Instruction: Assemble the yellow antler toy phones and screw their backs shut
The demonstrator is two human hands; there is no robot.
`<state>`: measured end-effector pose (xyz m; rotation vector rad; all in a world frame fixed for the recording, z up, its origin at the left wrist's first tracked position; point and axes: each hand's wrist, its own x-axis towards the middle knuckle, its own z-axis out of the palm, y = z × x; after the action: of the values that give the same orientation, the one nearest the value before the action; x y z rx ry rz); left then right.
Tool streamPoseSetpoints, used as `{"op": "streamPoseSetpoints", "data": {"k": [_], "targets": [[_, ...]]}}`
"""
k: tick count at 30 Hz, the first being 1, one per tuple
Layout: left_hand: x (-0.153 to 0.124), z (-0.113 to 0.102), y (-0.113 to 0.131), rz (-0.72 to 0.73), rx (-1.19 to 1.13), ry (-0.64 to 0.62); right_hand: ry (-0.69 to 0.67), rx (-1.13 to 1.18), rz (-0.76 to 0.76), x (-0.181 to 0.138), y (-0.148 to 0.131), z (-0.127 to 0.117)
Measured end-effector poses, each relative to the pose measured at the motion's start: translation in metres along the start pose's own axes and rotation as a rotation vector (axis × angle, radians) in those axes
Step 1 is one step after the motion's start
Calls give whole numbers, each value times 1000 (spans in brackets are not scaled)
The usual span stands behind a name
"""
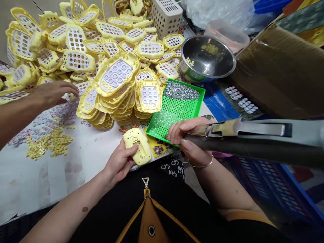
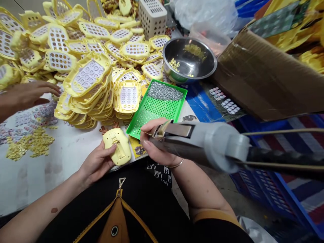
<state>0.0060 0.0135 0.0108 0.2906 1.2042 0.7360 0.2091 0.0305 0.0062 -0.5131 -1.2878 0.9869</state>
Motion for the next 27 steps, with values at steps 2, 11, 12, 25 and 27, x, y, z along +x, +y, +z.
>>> {"op": "streamPoseSetpoints", "data": {"k": [2, 11, 12, 25, 27], "targets": [[1, -1, 0, -7, 4, -3, -14, -16, 28, 2, -1, 2], [1, -3, -2, 6, -20, -34, -13, -132, 68, 4, 0, 8], [1, -3, -2, 9, -22, -40, -23, -134, 68, 3, 0, 8], [0, 4, -13, 94, -120, 8, -68, 80, 9, -17, -53, 51], [0, 5, -15, 122, -128, 7, -116, 132, 15, -22, -50, 61]]}}
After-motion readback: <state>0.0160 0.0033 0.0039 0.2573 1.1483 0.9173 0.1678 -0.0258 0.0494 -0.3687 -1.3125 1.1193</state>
